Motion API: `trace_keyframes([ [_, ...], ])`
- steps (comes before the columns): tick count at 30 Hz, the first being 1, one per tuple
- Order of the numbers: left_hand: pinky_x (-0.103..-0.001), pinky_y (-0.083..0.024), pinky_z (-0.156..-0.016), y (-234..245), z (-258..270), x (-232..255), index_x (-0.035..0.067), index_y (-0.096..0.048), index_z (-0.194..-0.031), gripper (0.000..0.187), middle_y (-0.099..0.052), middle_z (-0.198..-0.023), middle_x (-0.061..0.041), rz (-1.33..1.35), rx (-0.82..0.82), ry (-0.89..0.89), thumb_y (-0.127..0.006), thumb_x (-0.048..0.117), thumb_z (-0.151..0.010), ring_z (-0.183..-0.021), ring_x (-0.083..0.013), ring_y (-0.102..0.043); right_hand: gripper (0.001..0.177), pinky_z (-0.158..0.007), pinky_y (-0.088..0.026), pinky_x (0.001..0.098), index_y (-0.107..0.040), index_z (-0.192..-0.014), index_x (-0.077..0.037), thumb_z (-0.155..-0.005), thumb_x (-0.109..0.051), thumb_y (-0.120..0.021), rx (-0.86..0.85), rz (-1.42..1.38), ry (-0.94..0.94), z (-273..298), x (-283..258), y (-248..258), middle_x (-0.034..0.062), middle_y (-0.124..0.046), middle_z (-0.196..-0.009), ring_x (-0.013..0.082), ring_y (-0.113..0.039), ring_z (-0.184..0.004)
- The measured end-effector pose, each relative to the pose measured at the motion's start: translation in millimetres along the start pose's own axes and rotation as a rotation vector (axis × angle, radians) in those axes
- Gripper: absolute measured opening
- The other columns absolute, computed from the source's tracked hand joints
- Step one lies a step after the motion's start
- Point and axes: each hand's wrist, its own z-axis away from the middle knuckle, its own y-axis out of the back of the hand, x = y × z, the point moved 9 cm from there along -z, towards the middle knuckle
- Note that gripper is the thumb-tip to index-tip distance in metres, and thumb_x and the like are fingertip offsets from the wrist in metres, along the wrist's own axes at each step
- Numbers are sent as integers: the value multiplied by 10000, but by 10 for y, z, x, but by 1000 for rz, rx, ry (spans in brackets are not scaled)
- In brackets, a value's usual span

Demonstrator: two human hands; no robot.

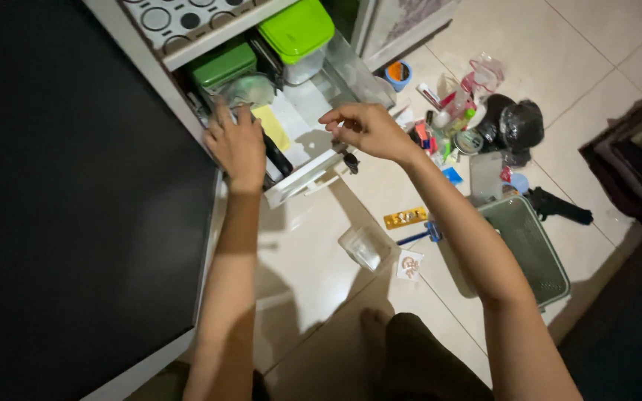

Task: Organizing various medicinal and hygiene items in a drawer and on a floor area.

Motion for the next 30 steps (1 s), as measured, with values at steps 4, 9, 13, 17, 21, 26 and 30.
trace_keyframes([
  [4,-591,-325,-1079,140,-23,147,123,-700,-1245,488,-468,-1491,-197,-95,54,-115,-780,378,-838,-1323,-440,-452,213,-742,-557,248,-728,-1196,-74,-998,-120,-665,66,155,136,217,29,208,29,-753,-964,72,-703,-838],
  [9,-578,-325,-1165,256,9,257,117,-705,-1236,261,-621,-1359,-122,74,103,-260,-714,298,-1048,-1291,-332,-563,211,-710,-538,252,-730,-1186,-62,-991,-110,-664,95,173,169,410,150,331,23,-773,-989,70,-675,-808],
  [13,-549,-379,-1150,372,17,363,77,-690,-1208,230,-709,-1175,-115,252,-38,-285,-641,268,-1090,-1151,-315,-661,212,-726,-548,243,-734,-1182,-62,-990,-101,-655,118,171,134,493,207,421,23,-764,-966,64,-676,-819],
  [17,-508,-446,-986,218,126,555,94,-690,-1222,324,-721,-1139,-144,385,-333,-293,-607,365,-1066,-1035,-372,-665,207,-724,-553,241,-744,-1182,-72,-996,-97,-657,114,156,91,504,272,397,27,-756,-937,59,-661,-781],
  [21,-520,-434,-977,123,244,644,65,-654,-1213,440,-709,-1091,-176,355,-398,-279,-671,424,-960,-1057,-402,-637,273,-739,-548,245,-753,-1192,-72,-956,-39,-621,81,155,93,474,364,279,27,-772,-955,66,-662,-816],
  [26,-529,-394,-1029,162,234,638,77,-639,-1229,426,-708,-1106,-173,355,-421,-225,-659,405,-958,-1103,-399,-618,201,-742,-561,273,-745,-1146,-65,-972,-55,-645,66,213,190,416,47,97,63,-772,-979,130,-722,-849],
  [30,-555,-363,-1041,274,217,622,25,-604,-1288,433,-643,-1252,-233,436,-315,-223,-625,324,-976,-1138,-433,-581,163,-753,-560,330,-746,-1083,-52,-939,-49,-669,100,308,306,382,-141,-1,99,-742,-965,218,-721,-850],
])
